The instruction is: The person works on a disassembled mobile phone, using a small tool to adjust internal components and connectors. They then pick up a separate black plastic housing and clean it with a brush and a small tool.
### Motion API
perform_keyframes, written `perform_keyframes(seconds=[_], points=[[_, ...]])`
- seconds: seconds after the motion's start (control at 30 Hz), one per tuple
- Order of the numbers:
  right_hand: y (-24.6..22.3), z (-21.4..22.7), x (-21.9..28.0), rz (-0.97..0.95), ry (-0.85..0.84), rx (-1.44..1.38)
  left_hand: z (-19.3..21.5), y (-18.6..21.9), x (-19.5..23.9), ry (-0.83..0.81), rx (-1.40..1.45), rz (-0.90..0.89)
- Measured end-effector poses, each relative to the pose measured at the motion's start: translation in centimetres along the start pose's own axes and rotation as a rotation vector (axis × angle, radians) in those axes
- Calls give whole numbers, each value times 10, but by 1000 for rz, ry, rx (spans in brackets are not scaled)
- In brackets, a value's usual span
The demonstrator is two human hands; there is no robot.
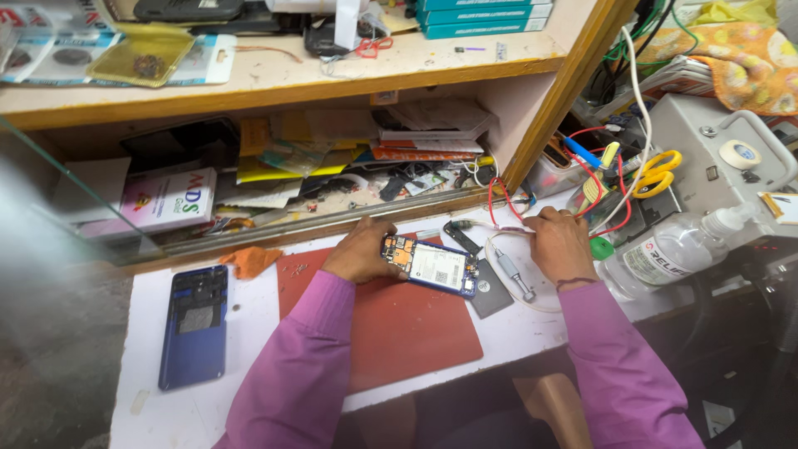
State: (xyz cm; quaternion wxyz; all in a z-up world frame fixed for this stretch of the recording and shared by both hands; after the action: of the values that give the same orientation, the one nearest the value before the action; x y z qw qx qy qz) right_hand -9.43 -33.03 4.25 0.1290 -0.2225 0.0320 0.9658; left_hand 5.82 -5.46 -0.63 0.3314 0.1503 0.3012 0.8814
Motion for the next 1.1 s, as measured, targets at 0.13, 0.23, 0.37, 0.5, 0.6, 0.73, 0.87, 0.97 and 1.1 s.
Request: perform_keyframes(seconds=[0.13, 0.23, 0.37, 0.5, 0.6, 0.73, 0.87, 0.97, 1.1], points=[[-16, 39, 11, 17, 215, -97, 1, 3, 5, -21, -17, 22], [-25, 63, 26, -15, 261, -315, 2, 7, 16, 17, -15, -28], [-76, 49, 43, 101, 56, -535, 0, 4, 31, 26, -91, -25], [-102, 41, 46, 170, -16, -484, 5, 7, 42, 71, -66, -60], [-104, 45, 42, 209, 18, -420, 8, 8, 43, 74, -42, -56], [-100, 44, 36, 175, 18, -335, 8, 6, 41, 62, -41, -40], [-108, 50, 37, 240, 63, -396, 8, 7, 42, 70, -29, -50], [-110, 59, 35, 228, 80, -308, 11, 8, 43, 82, -23, -58], [-110, 64, 38, 155, 41, -402, 7, 6, 42, 63, -32, -34]])
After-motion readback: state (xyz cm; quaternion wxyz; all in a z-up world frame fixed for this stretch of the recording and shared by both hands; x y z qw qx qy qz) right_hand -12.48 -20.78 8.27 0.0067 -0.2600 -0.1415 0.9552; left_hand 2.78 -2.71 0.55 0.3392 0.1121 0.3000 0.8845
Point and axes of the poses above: each hand's wrist, its own x-axis away from the middle knuckle, its own z-axis out of the back of the hand, y = z × x, the point moved 8 cm from there along -x, towards the middle knuckle, and after that the axes turned 1 degree about y, right-handed, at the moved point
